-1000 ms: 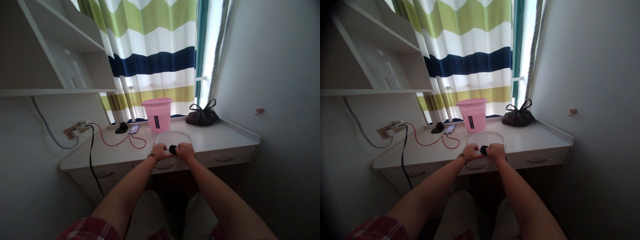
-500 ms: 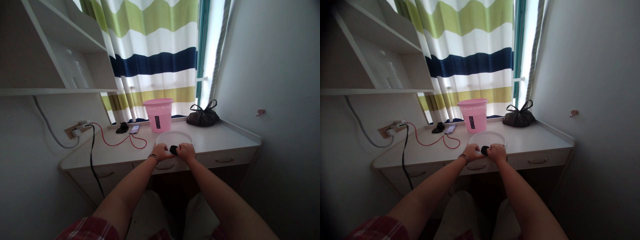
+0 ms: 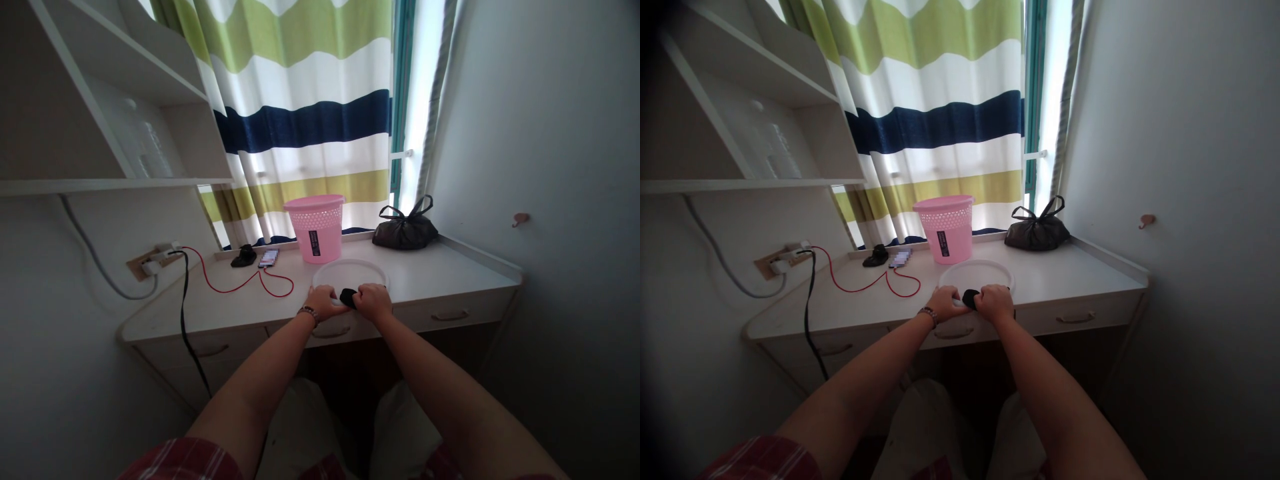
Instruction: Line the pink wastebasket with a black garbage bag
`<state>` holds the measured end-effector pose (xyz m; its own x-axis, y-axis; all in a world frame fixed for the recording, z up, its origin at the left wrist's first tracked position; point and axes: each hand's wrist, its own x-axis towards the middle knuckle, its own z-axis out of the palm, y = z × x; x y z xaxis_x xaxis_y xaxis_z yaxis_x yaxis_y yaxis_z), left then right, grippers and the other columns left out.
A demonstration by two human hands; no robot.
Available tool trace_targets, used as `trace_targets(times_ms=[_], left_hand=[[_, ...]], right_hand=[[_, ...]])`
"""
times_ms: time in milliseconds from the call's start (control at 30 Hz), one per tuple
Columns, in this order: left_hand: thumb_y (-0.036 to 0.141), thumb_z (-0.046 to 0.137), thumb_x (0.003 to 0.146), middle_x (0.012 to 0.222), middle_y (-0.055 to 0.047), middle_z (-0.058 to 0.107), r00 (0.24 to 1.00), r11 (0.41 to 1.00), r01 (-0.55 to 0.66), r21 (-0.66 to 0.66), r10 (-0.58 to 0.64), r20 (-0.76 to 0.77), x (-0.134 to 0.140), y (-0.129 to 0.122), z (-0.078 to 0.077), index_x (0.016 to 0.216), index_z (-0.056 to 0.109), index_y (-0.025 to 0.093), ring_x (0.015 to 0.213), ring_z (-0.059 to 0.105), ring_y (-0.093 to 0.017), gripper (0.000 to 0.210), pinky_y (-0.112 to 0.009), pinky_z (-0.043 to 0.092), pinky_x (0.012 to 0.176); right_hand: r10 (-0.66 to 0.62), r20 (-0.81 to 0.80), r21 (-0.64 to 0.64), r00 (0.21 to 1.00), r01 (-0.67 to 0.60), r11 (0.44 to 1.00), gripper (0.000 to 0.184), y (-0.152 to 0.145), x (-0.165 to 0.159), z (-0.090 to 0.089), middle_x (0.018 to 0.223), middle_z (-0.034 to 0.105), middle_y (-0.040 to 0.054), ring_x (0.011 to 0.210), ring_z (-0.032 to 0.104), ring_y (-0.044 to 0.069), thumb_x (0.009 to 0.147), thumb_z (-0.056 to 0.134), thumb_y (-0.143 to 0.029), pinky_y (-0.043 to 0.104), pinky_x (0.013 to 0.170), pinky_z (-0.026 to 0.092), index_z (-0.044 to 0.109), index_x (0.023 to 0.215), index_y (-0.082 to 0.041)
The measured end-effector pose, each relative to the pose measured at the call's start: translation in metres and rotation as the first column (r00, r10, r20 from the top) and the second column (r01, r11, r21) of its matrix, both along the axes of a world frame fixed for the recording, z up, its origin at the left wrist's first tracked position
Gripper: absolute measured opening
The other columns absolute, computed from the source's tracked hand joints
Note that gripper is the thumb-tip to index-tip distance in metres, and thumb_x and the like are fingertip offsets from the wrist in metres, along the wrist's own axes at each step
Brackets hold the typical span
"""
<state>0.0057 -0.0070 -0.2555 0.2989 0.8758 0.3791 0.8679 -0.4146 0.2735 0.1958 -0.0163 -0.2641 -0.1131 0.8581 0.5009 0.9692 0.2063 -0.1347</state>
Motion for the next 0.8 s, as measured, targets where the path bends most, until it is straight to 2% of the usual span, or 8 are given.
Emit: trace_targets(times_ms=[533, 667, 800], left_hand=[[0.072, 0.067, 0.061, 0.083, -0.006, 0.066, 1.000, 1.000, -0.014, 0.025, 0.014, 0.002, 0.0001, 0.0004, -0.0032, 0.076, 0.063, 0.020, 0.086, 0.059, -0.025, 0.055, -0.041, 0.035, 0.093], [0.071, 0.068, 0.061, 0.083, -0.006, 0.066, 1.000, 0.999, 0.010, 0.031, -0.011, 0.007, -0.0008, 0.0022, -0.0041, 0.076, 0.063, 0.020, 0.084, 0.058, -0.024, 0.053, -0.039, 0.037, 0.089], [0.070, 0.069, 0.061, 0.082, -0.005, 0.065, 1.000, 0.999, -0.002, 0.034, 0.002, 0.006, -0.0001, 0.0017, -0.0038, 0.076, 0.063, 0.020, 0.084, 0.059, -0.024, 0.053, -0.040, 0.036, 0.092]], right_hand=[[0.007, -0.014, 0.062, 1.000, -0.006, 0.998, 0.027, 0.0019, 0.0006, -0.0042, 0.080, 0.069, 0.0081, 0.080, 0.059, 0.021, 0.085, 0.048, -0.031, 0.033, 0.075, 0.031, 0.068, 0.073, -0.017], [-0.001, -0.024, 0.049, 1.000, 0.002, 0.999, 0.027, 0.0011, 0.0005, -0.0033, 0.081, 0.069, 0.0084, 0.080, 0.058, 0.021, 0.084, 0.048, -0.030, 0.033, 0.076, 0.031, 0.068, 0.073, -0.016], [-0.003, -0.027, 0.048, 1.000, 0.004, 0.999, 0.026, 0.0006, 0.0005, -0.0031, 0.082, 0.069, 0.0085, 0.081, 0.058, 0.021, 0.084, 0.049, -0.030, 0.033, 0.075, 0.031, 0.068, 0.073, -0.016]])
